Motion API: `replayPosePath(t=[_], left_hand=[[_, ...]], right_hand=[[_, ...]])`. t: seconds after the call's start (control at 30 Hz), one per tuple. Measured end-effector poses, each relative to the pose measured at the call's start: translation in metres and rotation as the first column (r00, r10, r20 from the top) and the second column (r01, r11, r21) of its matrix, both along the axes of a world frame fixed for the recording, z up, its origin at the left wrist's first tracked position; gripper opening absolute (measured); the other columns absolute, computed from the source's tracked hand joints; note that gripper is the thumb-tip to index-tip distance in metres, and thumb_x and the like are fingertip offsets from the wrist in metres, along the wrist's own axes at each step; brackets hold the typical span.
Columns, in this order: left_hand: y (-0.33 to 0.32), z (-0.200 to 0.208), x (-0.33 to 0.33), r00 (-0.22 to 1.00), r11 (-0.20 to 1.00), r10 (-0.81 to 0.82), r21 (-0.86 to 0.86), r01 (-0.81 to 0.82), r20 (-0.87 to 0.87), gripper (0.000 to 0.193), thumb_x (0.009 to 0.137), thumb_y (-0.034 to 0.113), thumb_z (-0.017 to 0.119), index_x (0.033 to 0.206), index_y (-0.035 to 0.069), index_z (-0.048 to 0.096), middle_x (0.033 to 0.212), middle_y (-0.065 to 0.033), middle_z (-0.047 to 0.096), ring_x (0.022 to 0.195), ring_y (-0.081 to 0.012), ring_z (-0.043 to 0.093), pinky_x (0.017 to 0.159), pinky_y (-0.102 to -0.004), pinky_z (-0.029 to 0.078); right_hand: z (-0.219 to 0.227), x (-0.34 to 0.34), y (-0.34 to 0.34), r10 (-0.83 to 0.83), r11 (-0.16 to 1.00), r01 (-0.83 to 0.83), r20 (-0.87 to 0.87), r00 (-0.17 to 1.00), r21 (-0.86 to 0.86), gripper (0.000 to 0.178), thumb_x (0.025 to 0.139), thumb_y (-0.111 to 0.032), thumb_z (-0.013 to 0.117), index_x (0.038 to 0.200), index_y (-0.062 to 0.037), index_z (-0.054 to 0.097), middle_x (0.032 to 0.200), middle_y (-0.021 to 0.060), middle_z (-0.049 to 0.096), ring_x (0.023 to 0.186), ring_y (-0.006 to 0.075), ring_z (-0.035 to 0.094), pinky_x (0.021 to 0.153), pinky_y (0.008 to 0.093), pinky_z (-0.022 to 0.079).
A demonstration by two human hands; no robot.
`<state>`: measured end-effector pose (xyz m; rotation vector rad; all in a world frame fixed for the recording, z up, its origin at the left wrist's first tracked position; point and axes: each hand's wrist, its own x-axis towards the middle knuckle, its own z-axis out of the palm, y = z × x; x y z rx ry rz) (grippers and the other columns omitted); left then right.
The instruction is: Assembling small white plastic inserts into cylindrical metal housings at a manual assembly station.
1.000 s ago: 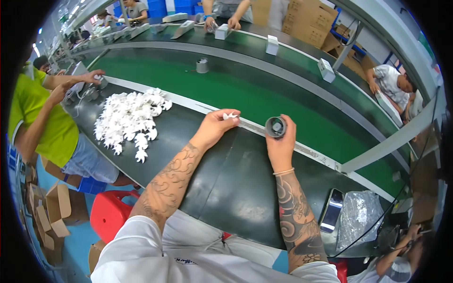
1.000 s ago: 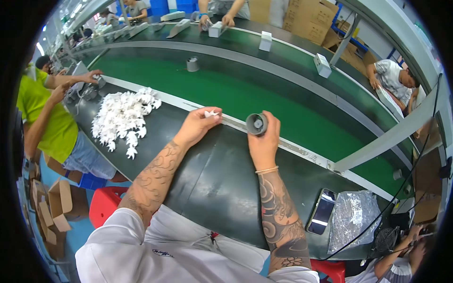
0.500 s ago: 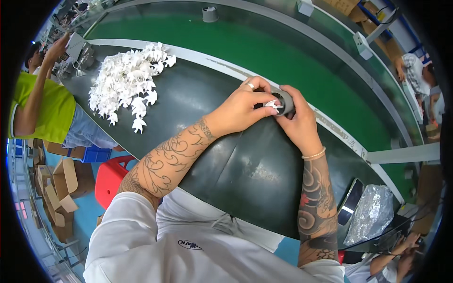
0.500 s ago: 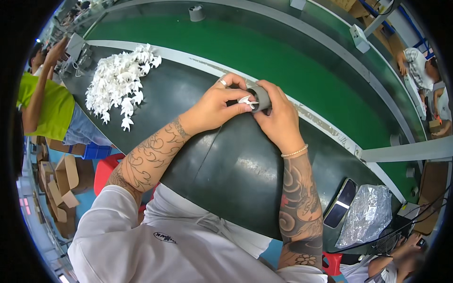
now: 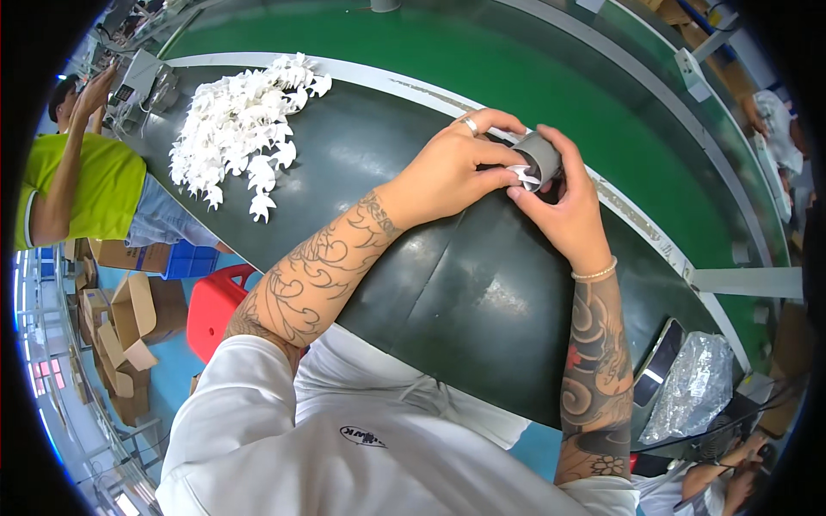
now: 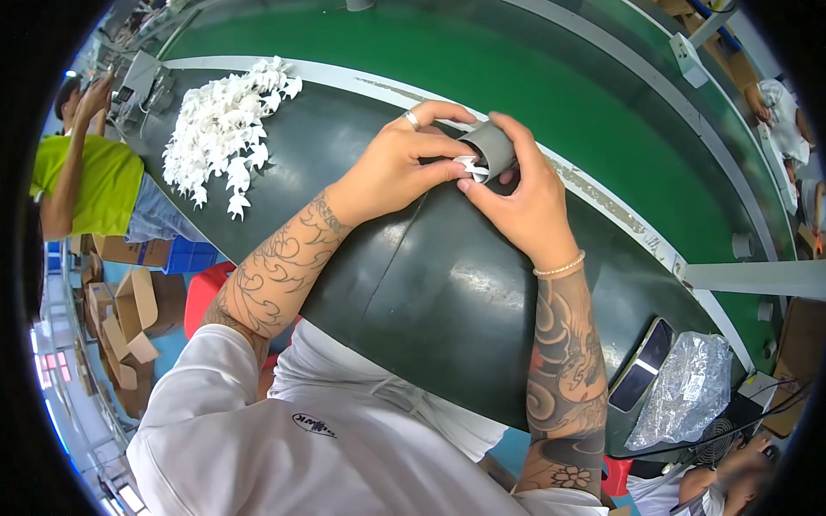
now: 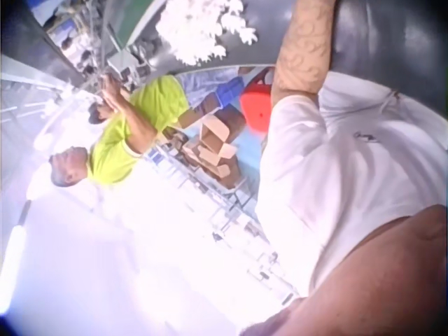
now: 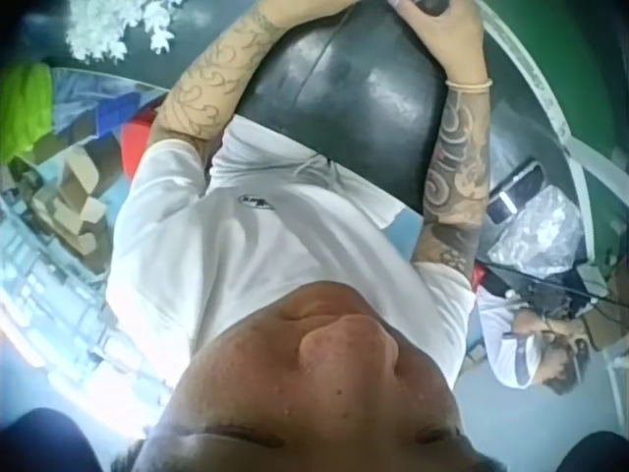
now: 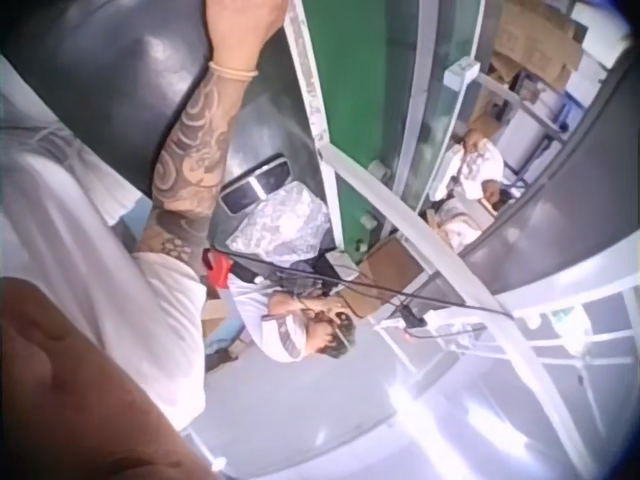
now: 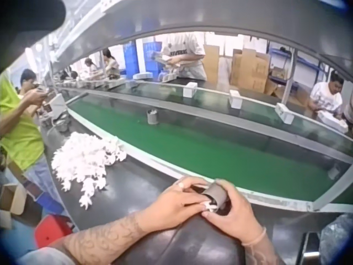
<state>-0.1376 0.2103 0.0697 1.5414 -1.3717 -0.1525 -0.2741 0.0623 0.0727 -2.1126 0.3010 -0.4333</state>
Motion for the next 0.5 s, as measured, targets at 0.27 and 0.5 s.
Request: replayPosePath(t=[0.27,0.5], left_hand=[[-0.0045,-0.0101,-0.0024,0.987,0.999,0.034,-0.032,-0.040,-0.158,0.015,0.078,0.005,0.076,0.093,0.002,0.072,0.111,-0.0086,0.065,0.095,-0.0184,0.064,0.083,-0.0295,0.052],[-0.0042,-0.0056,-0.0041,0.983,0.997,0.072,-0.006,-0.074,-0.168,0.012,0.077,0.005,0.077,0.086,0.001,0.071,0.109,-0.0086,0.066,0.096,-0.0184,0.064,0.082,-0.0293,0.052]], right_hand=[[-0.0028,0.0016,-0.0013,-0.016,0.995,0.014,0.012,1.000,0.095,0.077,0.072,-0.005,0.079,0.139,-0.0074,0.041,0.114,0.0075,0.057,0.094,0.0128,0.056,0.083,0.0268,0.048],[-0.0073,0.0031,-0.0021,-0.043,0.998,0.037,0.110,0.993,0.054,0.075,0.066,-0.018,0.083,0.132,-0.0103,0.050,0.107,0.0092,0.065,0.080,0.0178,0.062,0.075,0.0311,0.053]])
